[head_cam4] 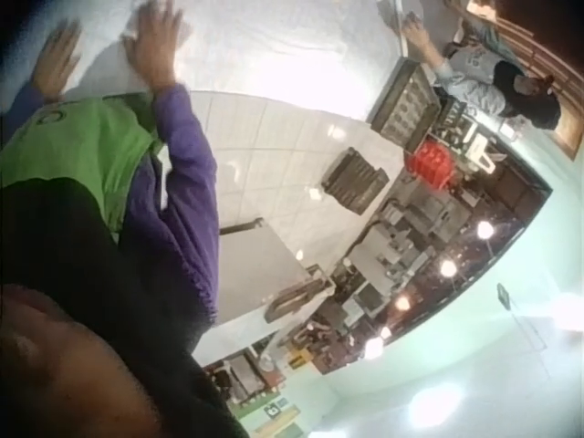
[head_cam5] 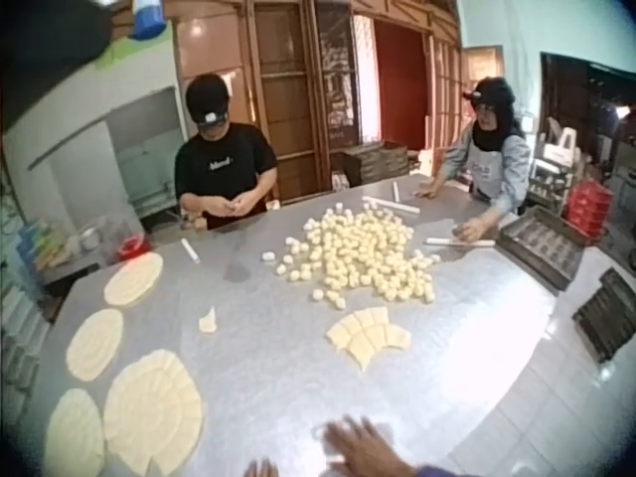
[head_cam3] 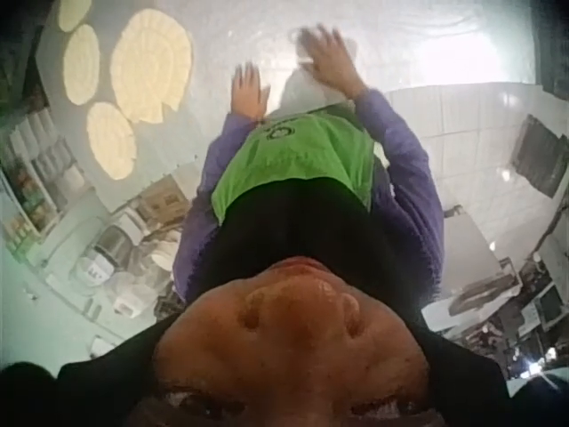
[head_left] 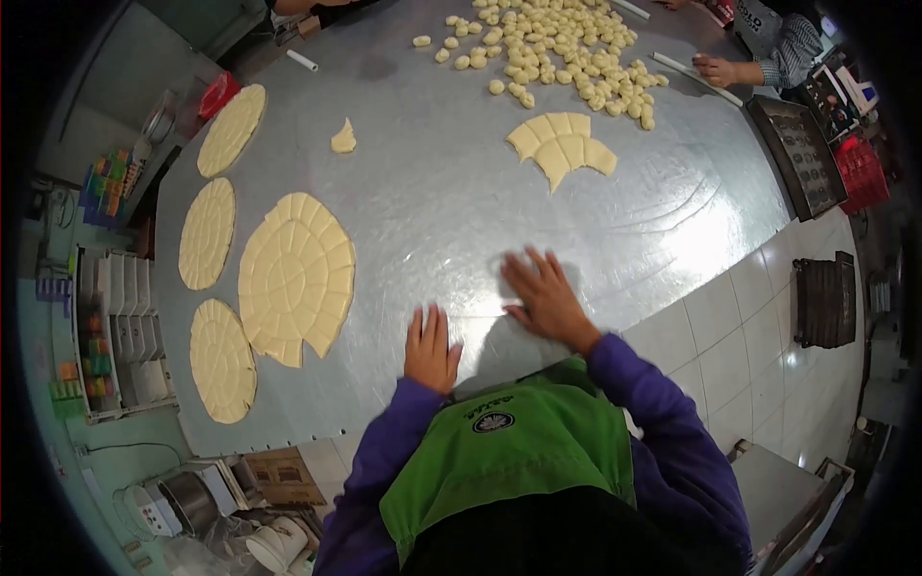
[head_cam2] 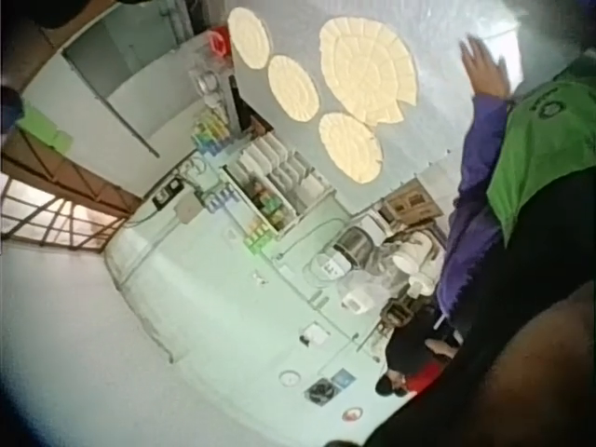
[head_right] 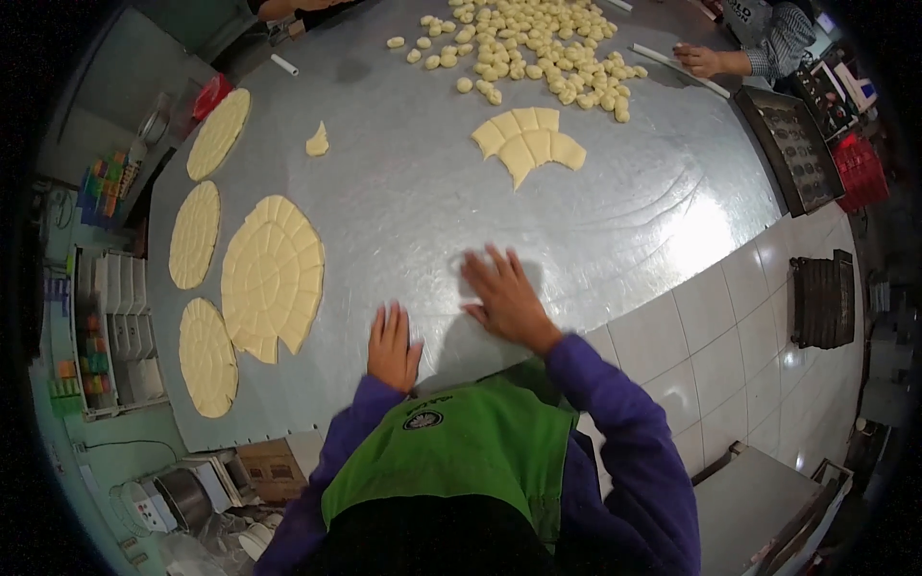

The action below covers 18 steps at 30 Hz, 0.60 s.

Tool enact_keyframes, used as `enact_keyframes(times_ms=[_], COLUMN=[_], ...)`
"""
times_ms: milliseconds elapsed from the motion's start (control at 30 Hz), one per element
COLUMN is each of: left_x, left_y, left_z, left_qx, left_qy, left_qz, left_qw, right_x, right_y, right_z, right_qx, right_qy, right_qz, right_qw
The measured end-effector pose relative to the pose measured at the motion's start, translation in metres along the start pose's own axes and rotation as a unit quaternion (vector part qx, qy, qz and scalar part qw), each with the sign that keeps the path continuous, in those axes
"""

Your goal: Rolling and shaping pieces of dough into small pastries at a production table.

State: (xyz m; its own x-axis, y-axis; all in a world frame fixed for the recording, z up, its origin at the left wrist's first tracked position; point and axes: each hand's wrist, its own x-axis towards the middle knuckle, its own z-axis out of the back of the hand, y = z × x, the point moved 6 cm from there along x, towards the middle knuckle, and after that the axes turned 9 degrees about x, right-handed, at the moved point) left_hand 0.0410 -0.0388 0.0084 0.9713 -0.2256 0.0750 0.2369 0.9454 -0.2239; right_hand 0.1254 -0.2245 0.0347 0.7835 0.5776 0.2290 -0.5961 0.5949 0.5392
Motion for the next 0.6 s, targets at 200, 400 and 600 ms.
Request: enact_keyframes(times_ms=[200,400,600], left_x=[-0.031,0.074,0.065], left_y=[0.002,-0.076,-0.04], left_z=[0.02,0.062,0.076], left_qx=[-0.197,-0.293,-0.285], left_qy=[-0.102,-0.004,-0.129], left_qz=[0.015,-0.122,-0.037], left_qw=[0.975,0.948,0.949], right_x=[-0.068,-0.01,0.045], right_y=[-0.037,0.017,-0.144], right_z=[0.011,-0.02,0.131], right_qx=[0.543,0.949,0.946], right_qy=[-0.123,0.069,-0.233], right_qz=[-0.417,-0.245,-0.068], right_qw=[0.719,0.187,0.213])
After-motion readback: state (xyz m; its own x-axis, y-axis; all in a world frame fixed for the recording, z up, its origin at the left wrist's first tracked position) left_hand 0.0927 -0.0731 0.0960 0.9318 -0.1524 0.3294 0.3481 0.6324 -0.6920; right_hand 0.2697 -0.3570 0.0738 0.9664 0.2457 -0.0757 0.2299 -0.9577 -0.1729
